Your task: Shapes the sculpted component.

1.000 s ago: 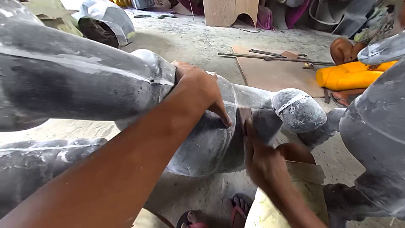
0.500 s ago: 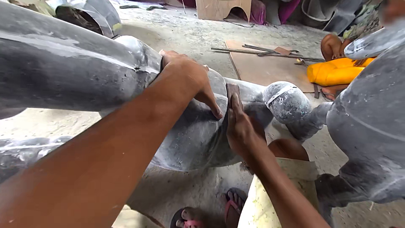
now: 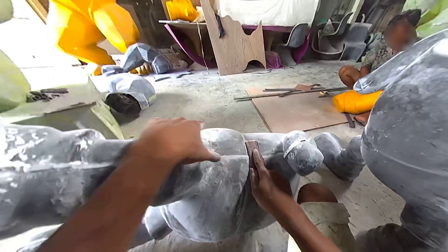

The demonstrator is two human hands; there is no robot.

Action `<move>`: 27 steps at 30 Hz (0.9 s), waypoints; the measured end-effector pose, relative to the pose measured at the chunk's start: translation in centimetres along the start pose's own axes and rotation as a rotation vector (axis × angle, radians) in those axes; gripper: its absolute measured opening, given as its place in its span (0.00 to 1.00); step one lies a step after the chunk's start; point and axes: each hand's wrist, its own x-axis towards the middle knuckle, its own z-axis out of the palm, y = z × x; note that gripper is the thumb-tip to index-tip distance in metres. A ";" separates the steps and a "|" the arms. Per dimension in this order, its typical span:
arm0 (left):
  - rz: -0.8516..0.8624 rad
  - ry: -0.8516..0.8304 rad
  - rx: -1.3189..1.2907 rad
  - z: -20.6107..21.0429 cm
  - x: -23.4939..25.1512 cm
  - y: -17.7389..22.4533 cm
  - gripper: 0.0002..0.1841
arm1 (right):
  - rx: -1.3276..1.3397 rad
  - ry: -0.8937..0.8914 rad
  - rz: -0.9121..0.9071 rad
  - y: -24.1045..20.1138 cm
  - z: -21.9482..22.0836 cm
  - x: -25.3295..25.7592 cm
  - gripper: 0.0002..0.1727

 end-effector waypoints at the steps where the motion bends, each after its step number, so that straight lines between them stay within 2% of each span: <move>1: -0.049 0.014 0.033 -0.5 -0.8 -1.0 0.52 | -0.001 -0.016 0.003 -0.1 -0.2 -0.1 0.35; 4: -0.164 -0.039 0.055 0.5 -0.9 -3.5 0.48 | -0.054 -0.046 -0.015 -0.2 -0.9 0.1 0.35; 7: -0.161 -0.091 -0.025 2.1 0.1 -4.9 0.48 | -0.104 -0.051 -0.064 0.2 -0.9 0.1 0.36; 9: -0.148 -0.124 -0.055 2.1 0.8 -4.9 0.50 | -0.117 -0.018 -0.102 0.9 -0.1 -1.8 0.36; 10: -0.132 -0.133 -0.066 2.3 1.2 -5.1 0.50 | -0.158 0.084 -0.144 1.4 0.9 -3.2 0.35; 12: -0.098 -0.140 -0.057 2.2 1.6 -5.3 0.50 | -0.278 0.429 -0.266 2.7 3.3 -3.8 0.33; 13: -0.076 -0.139 -0.045 2.1 1.7 -5.5 0.50 | -0.303 0.484 -0.282 2.9 3.4 -2.9 0.31; 16: 0.012 -0.114 -0.038 3.0 3.4 -7.3 0.52 | -0.237 0.095 -0.079 0.9 -0.4 0.5 0.35; 17: 0.038 -0.105 -0.057 3.3 4.2 -8.0 0.52 | -0.232 0.072 -0.065 0.6 -0.7 1.2 0.35; 18: 0.062 -0.098 -0.095 3.4 4.9 -8.6 0.51 | -0.237 0.114 -0.094 0.7 -0.3 0.9 0.35; 21: 0.042 -0.095 -0.134 2.5 5.2 -8.4 0.49 | -0.261 0.552 -0.357 2.7 3.4 -2.0 0.29; 22: 0.014 -0.092 -0.129 2.2 4.9 -8.1 0.49 | -0.283 0.609 -0.382 2.9 3.7 -1.6 0.29; 23: 0.001 -0.072 -0.119 2.2 4.8 -7.9 0.50 | -0.311 0.561 -0.341 2.5 3.1 -0.8 0.29; 25: 0.045 0.001 -0.106 3.4 5.4 -8.8 0.51 | -0.299 0.197 -0.114 0.1 0.1 1.5 0.33; 26: 0.084 0.044 -0.115 4.0 6.1 -9.5 0.51 | -0.279 0.124 -0.070 -0.5 -0.7 2.3 0.34; 27: 0.111 0.065 -0.134 4.4 6.8 -10.1 0.51 | -0.277 0.139 -0.085 -0.5 -0.4 2.0 0.34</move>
